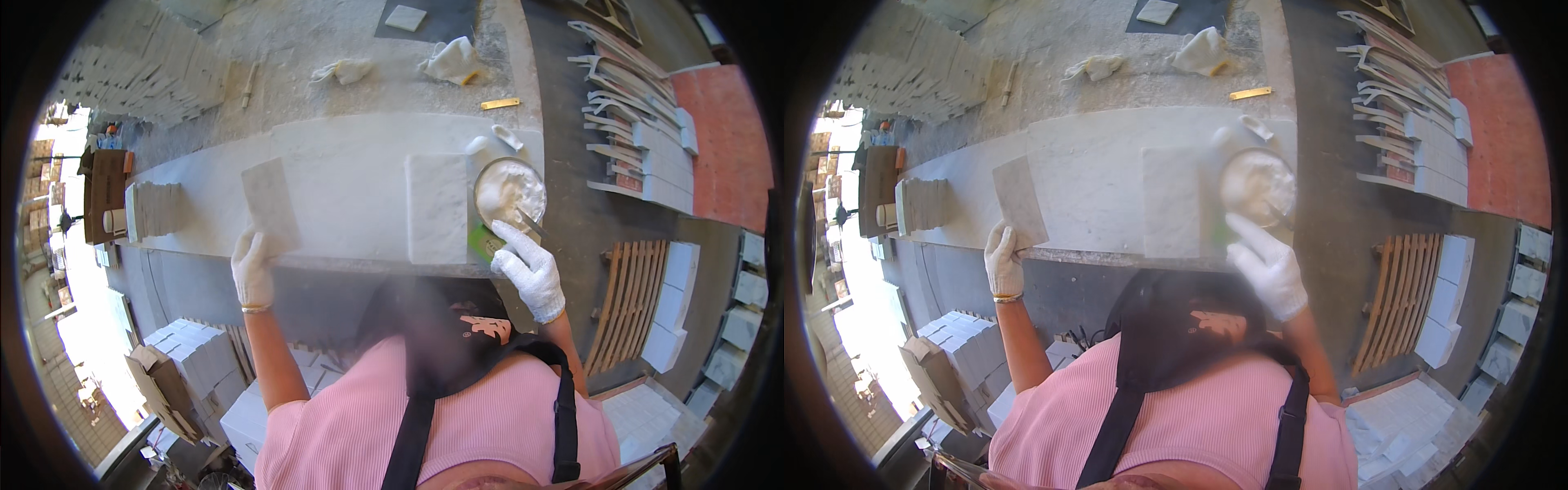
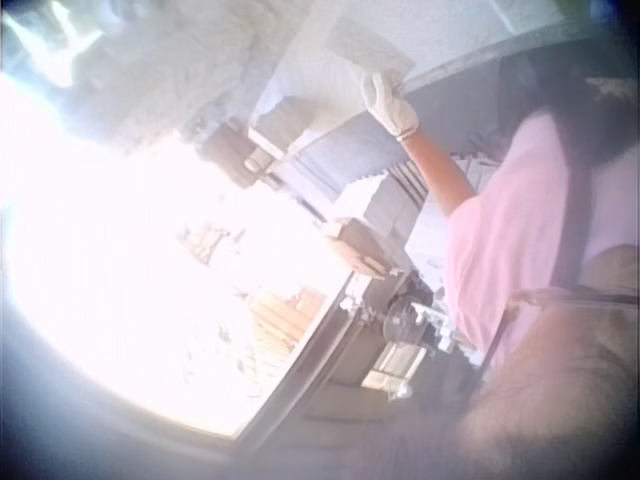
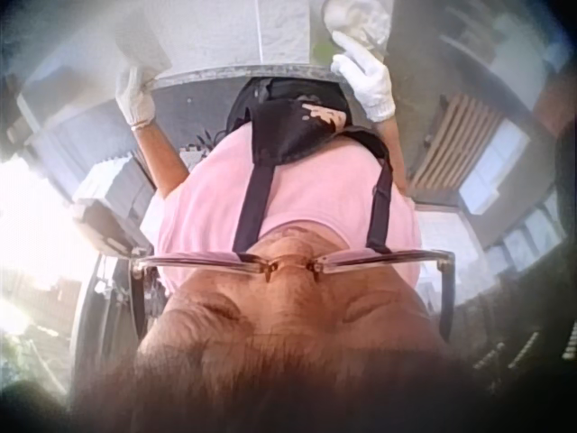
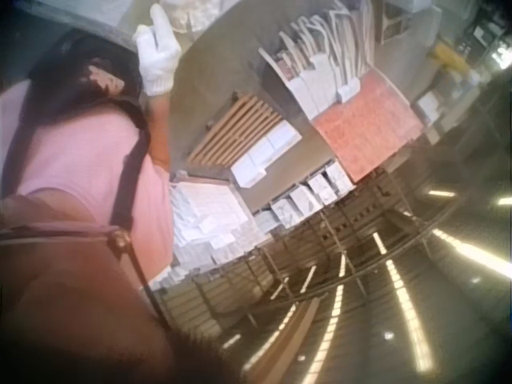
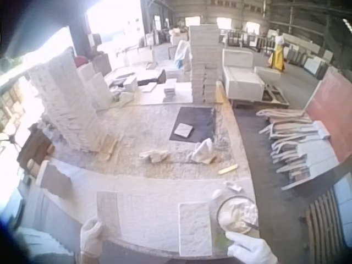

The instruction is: The person applies a white paste to the edges of small rectangular tiles using a small spatula, then stacks the treated tiles on a workbench. The person handles tiles one at a time, turning them to coat edges before stacking them.

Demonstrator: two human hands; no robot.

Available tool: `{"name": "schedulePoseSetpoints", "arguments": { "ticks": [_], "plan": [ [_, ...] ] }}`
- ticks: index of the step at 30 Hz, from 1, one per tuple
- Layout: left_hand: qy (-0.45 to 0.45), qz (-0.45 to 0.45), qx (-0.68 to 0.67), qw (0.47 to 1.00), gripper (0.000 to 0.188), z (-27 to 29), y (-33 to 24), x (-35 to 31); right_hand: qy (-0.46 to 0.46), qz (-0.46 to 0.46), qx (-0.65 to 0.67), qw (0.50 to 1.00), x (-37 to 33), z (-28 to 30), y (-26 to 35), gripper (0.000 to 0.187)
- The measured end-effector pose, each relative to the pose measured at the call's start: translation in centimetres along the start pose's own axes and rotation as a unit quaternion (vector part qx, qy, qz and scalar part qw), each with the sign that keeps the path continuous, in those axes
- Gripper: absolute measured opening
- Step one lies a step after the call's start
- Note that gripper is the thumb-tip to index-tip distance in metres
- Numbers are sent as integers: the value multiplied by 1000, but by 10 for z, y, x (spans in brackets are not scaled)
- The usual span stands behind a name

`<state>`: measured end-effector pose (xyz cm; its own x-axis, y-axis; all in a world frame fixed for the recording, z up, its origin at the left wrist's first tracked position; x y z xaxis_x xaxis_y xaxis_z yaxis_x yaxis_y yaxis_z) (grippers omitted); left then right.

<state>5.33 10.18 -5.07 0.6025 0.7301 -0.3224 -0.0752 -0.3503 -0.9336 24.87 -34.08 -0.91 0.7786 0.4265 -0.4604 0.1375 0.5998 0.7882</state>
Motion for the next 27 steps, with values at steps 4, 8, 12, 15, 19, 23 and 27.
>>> {"name": "schedulePoseSetpoints", "arguments": {
  "ticks": [4, 8, 12, 15, 19, 23, 27],
  "plan": [
    [-79, 13, 119, 990, 37, 99, 10, 43, -13, 14, -14, 1000, 6, 6, -5, 45],
    [-82, 53, 172, 980, 42, 147, 40, 74, -15, 31, -36, 999, 14, 5, 0, 44],
    [-75, -18, 437, 896, 45, 150, 41, 87, -23, 48, -54, 997, 20, 5, 8, 43],
    [-93, -121, 560, 814, 47, 113, 17, 77, -27, 56, -55, 997, 23, 7, 11, 43],
    [-14, -190, 384, 903, 45, 3, -12, 41, -62, 104, -116, 986, 25, 5, 14, 45],
    [224, -302, 374, 848, 48, -158, -28, -19, -41, 91, -102, 990, 26, -1, 9, 45],
    [369, -440, 444, 688, 67, -281, -29, -36, -42, 75, -78, 993, 21, 0, 11, 43]
  ]
}}
Point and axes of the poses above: each hand's wrist, its own x-axis towards the middle knuckle, its own z-axis out of the back of the hand, y = z × x, the point moved 7 cm from there along x, towards the middle knuckle, and after that the axes turned 14 degrees about -x, right-handed, at the moved point
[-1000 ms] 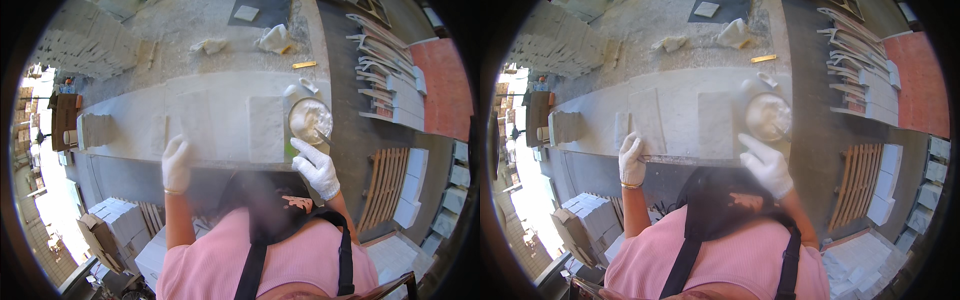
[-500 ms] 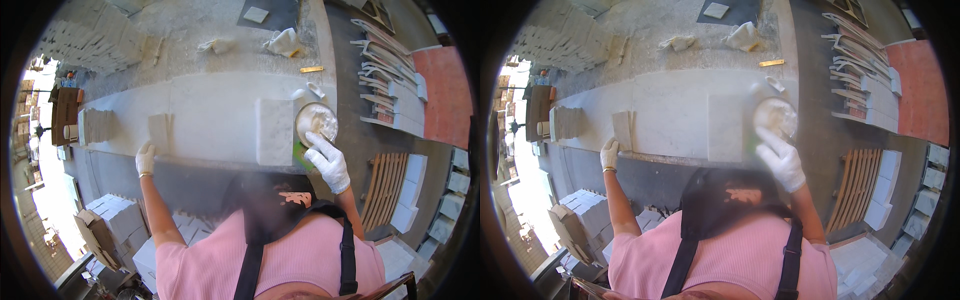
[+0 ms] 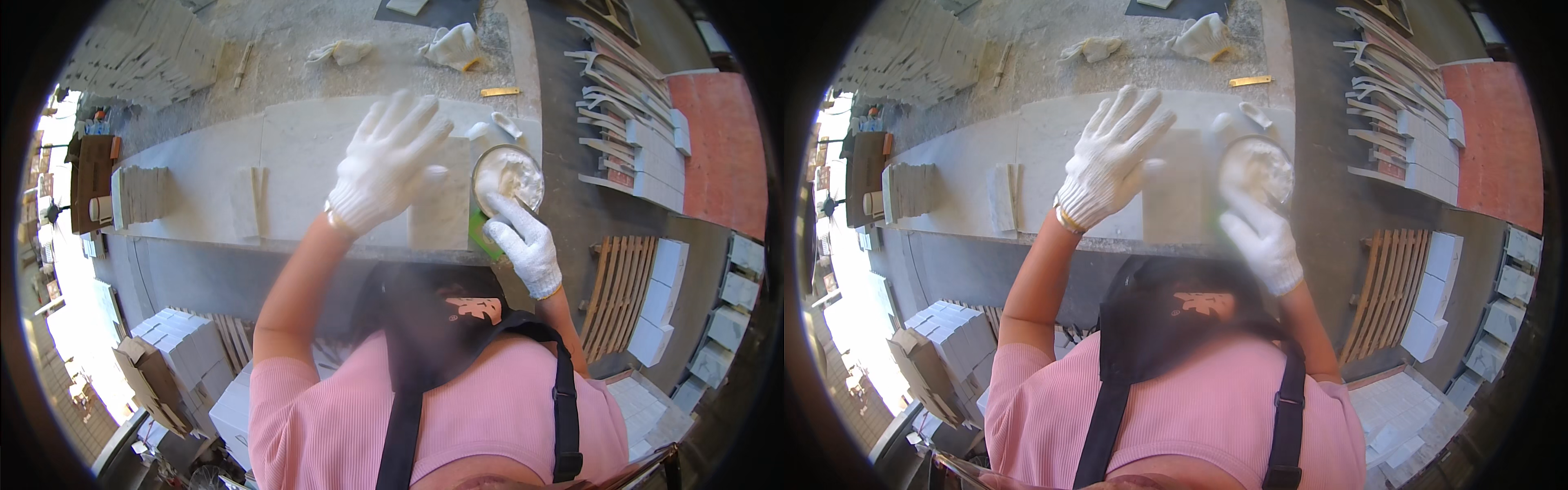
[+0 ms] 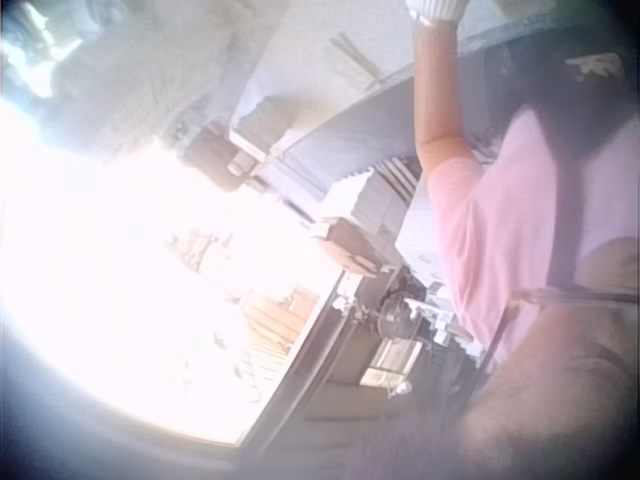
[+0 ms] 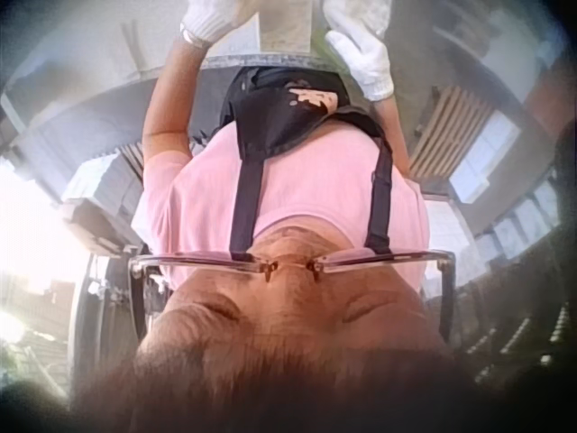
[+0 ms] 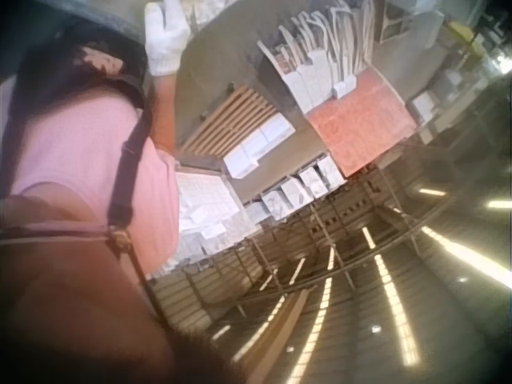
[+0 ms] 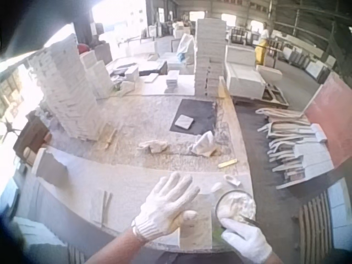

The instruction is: The person applies a white paste to the edges of small rectangular tiles using a small spatula, then stacks the treated tiles on a workbench. The person handles tiles one at a time, turning them to coat edges before stacking them.

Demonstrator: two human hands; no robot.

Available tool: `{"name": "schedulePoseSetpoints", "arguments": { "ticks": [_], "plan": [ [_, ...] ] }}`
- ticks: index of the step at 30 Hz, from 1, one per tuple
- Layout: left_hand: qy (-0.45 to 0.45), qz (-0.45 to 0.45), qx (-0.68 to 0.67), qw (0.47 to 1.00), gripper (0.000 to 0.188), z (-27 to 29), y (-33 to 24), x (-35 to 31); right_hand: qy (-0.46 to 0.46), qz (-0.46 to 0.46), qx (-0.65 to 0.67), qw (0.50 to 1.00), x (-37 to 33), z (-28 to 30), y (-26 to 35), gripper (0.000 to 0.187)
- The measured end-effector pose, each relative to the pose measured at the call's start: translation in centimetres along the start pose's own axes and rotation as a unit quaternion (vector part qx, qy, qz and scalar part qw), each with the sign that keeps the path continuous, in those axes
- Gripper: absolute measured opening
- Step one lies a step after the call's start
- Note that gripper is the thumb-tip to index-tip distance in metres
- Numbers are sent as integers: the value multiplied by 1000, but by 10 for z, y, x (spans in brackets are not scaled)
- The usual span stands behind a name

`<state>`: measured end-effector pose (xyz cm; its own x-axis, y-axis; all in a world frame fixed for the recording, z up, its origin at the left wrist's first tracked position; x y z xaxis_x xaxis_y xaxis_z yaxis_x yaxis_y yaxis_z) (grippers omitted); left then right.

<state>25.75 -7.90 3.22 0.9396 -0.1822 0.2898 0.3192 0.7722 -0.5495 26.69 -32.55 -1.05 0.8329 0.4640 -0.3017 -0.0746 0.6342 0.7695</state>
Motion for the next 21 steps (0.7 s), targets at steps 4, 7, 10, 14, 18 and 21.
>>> {"name": "schedulePoseSetpoints", "arguments": {
  "ticks": [4, 7, 10, 14, 18, 21],
  "plan": [
    [68, -39, 5, 997, 74, -32, -24, 19, -19, -18, 21, 999, -8, 6, -6, 43],
    [95, -100, -50, 989, 79, -41, -56, -11, -39, -35, 40, 998, -16, 11, -20, 43],
    [127, -149, -118, 974, 71, -42, -77, -46, -49, -32, 47, 997, -21, 10, -32, 44],
    [183, -110, -291, 932, 48, -23, -67, -82, -49, -27, 55, 997, -23, 7, -37, 45],
    [-4, 83, -293, 953, 39, 13, -40, -112, -6, -45, 88, 995, -18, -5, -34, 43],
    [-135, 380, -409, 818, 46, -4, -9, -141, 39, -32, 86, 995, -13, -18, -27, 46]
  ]
}}
Point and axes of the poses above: each hand's wrist, its own x-axis towards the middle knuckle, its own z-axis out of the back of the hand, y = z × x, the point moved 7 cm from there along x, towards the middle knuckle, and after that the axes turned 14 degrees about -x, right-handed, at the moved point
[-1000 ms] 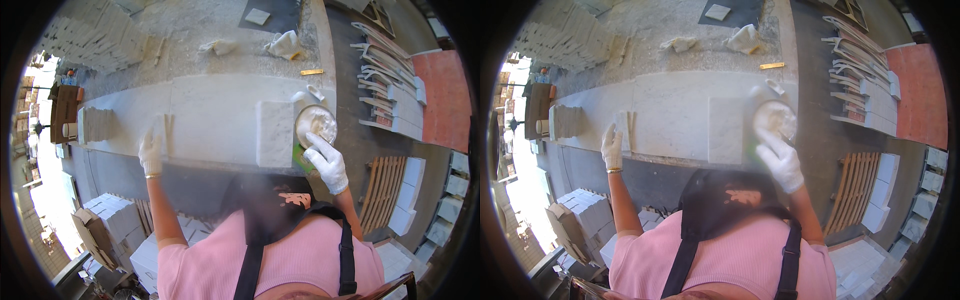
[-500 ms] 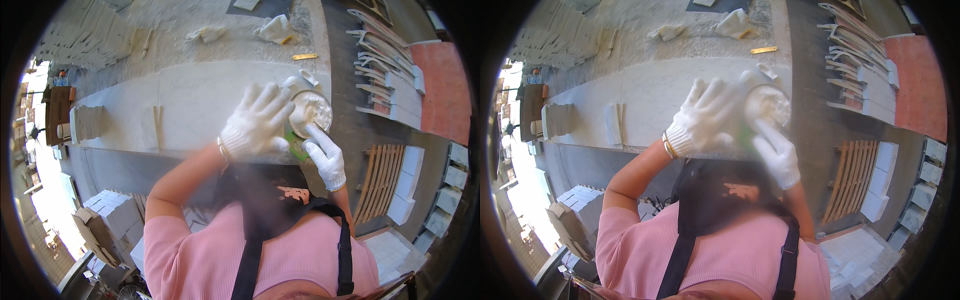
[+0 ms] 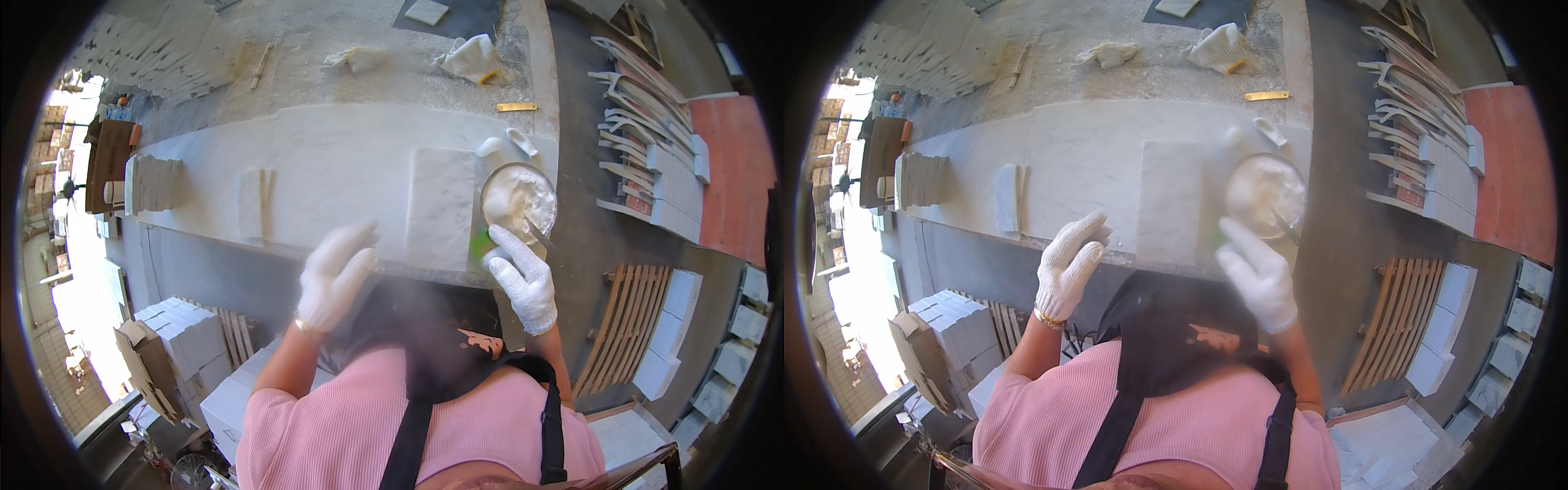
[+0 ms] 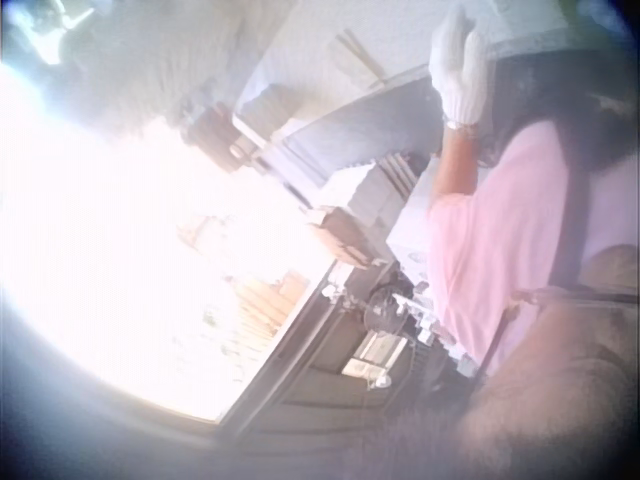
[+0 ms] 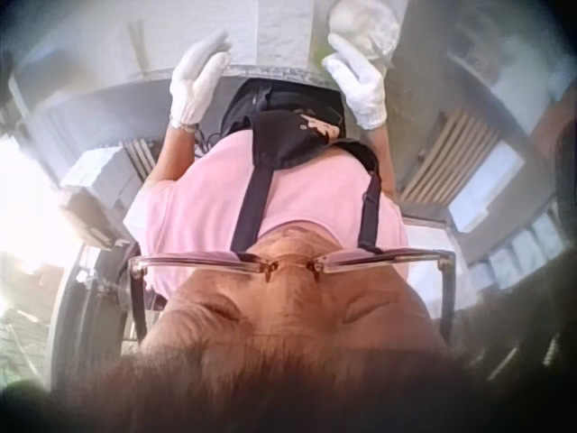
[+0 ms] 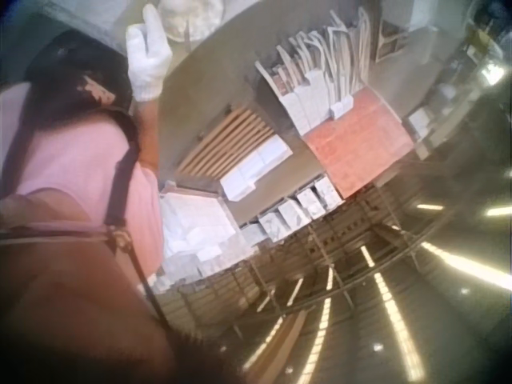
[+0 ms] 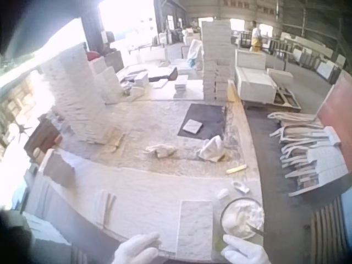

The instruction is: The person applies a white paste to the edges of small rectangular tiles using a small spatula, then stacks the treated tiles on a workbench. The person handles tiles one at a time, turning them to coat edges before stacking them.

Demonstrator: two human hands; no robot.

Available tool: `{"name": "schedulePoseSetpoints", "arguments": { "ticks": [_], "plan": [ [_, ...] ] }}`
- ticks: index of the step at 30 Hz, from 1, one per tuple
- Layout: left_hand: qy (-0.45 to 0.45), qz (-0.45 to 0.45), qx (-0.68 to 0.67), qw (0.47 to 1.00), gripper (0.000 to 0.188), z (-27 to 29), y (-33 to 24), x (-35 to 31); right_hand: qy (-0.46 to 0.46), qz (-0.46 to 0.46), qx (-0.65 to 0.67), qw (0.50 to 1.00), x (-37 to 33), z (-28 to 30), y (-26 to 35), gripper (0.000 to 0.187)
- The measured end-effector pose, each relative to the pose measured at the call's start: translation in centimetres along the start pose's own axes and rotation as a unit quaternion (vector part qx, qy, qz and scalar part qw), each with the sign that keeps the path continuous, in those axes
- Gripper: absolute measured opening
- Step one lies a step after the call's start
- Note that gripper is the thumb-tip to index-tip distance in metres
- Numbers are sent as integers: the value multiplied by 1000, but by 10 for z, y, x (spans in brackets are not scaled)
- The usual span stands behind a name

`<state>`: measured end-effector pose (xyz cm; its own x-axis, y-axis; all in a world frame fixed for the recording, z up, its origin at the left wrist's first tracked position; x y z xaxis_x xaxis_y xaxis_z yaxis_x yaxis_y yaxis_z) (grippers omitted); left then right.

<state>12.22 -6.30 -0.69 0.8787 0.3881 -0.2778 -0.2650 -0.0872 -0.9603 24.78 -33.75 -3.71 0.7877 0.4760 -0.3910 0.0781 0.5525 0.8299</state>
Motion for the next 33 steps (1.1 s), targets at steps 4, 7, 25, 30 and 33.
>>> {"name": "schedulePoseSetpoints", "arguments": {
  "ticks": [4, 7, 25, 30, 33],
  "plan": [
    [7, 89, -48, 995, 56, -17, 26, 2, 23, 84, -42, 995, -3, -15, 17, 49],
    [23, 80, -92, 992, 59, -28, 28, -8, 20, 110, -51, 992, -6, -23, 21, 54],
    [69, 37, -149, 986, 65, -45, 33, -26, -8, 198, 116, 973, -20, -40, 19, 52],
    [81, 54, -234, 967, 60, -42, 46, -36, -1, 160, 135, 978, -26, -37, 11, 42],
    [91, 93, -329, 935, 52, -40, 66, -42, 6, 123, 204, 971, -28, -42, 2, 37]
  ]
}}
Point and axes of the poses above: each hand's wrist, its own x-axis towards the middle knuckle, its own z-axis out of the back of the hand, y = z × x, the point moved 7 cm from there along x, towards the middle knuckle, and after that the axes turned 14 degrees about -x, right-handed, at the moved point
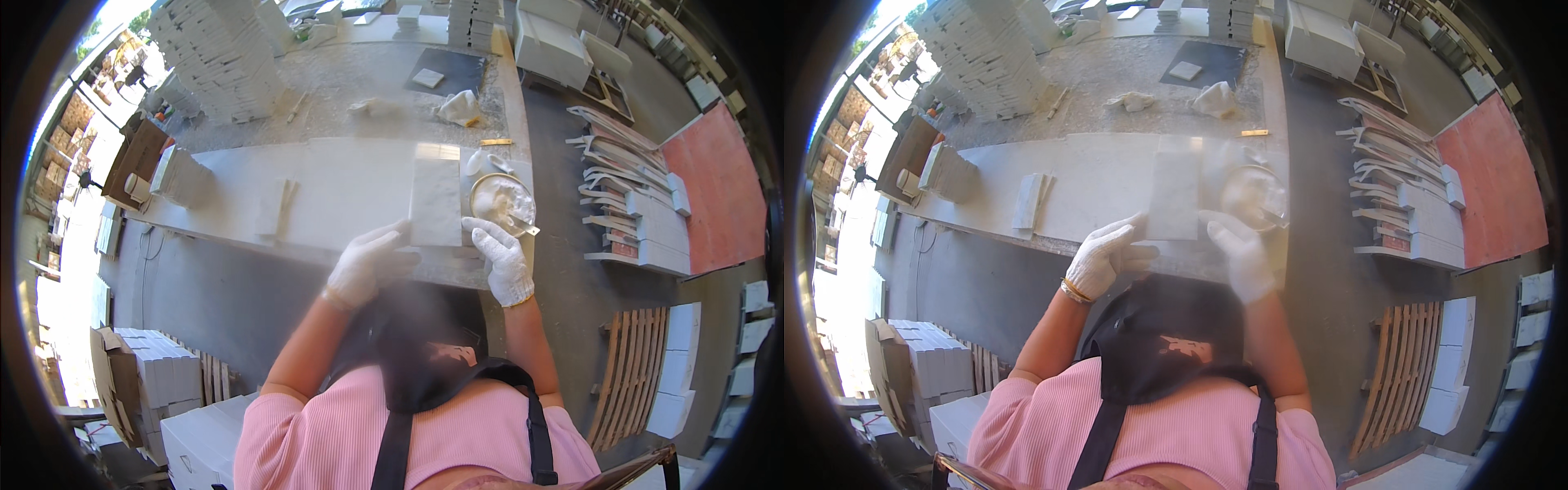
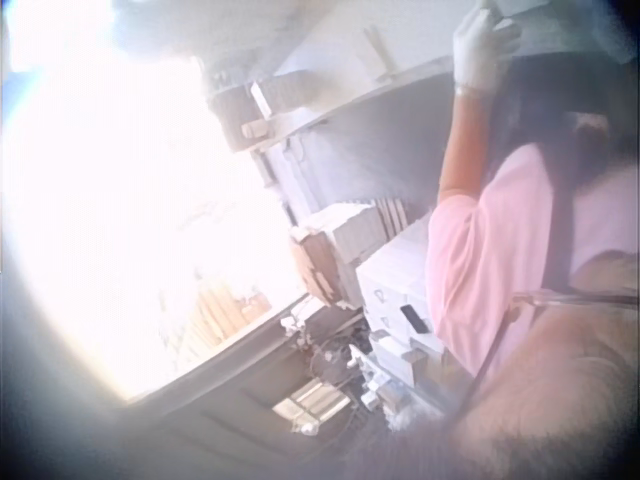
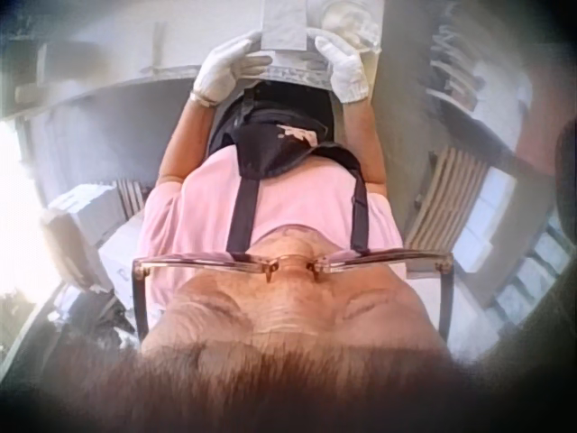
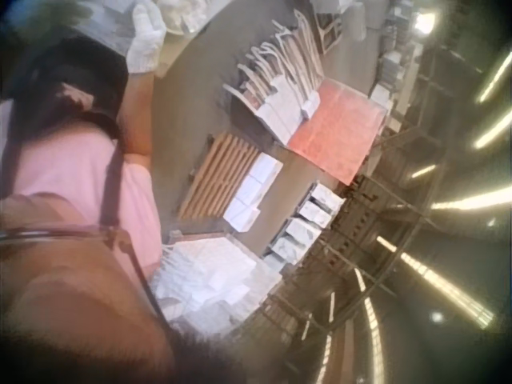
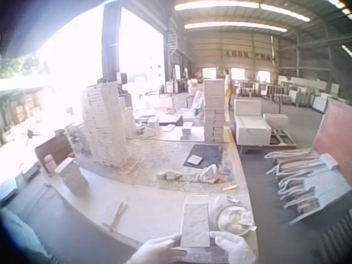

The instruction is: The person applies a white paste to the edges of small rectangular tiles using a small spatula, then stacks the treated tiles on a workbench. The person handles tiles one at a time, turning them to coat edges before stacking them.

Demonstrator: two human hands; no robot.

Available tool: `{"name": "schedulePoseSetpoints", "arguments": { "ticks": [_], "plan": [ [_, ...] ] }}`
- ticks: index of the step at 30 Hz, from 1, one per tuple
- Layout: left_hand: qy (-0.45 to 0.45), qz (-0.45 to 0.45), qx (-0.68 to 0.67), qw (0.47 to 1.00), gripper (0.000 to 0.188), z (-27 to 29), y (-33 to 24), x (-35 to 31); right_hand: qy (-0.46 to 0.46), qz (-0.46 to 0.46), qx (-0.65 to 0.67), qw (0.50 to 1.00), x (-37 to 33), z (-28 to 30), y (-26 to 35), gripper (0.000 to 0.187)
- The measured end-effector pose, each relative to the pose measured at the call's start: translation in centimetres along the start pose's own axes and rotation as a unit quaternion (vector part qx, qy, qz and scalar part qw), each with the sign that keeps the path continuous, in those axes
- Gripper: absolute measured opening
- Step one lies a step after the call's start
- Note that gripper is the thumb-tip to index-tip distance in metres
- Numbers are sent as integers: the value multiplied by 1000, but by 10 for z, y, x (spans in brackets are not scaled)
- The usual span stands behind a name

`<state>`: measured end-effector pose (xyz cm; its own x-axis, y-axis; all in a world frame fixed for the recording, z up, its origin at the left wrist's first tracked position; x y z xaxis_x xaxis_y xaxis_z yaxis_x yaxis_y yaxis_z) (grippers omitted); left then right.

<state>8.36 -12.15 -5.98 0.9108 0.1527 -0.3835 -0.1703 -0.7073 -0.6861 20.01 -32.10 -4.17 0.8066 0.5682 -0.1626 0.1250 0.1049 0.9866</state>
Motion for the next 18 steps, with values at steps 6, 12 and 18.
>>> {"name": "schedulePoseSetpoints", "arguments": {
  "ticks": [6, 12, 18],
  "plan": [
    [68, 37, -184, 980, 45, 10, 29, 18, -52, -46, -14, 997, 3, -12, -14, 35],
    [77, 45, -126, 988, 49, 5, 25, 20, -116, -74, -139, 981, -10, -6, -6, 30],
    [168, 68, -118, 976, 56, -18, 31, 11, -158, -42, -151, 975, -58, -11, 8, 32]
  ]
}}
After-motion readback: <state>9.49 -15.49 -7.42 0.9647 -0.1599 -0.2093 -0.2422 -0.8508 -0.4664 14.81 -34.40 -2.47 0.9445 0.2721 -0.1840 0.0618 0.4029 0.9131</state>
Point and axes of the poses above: each hand's wrist, its own x-axis towards the middle knuckle, its own z-axis out of the back of the hand, y = z × x, the point moved 7 cm from there along x, towards the middle knuckle, and after that the axes turned 14 degrees about -x, right-handed, at the moved point
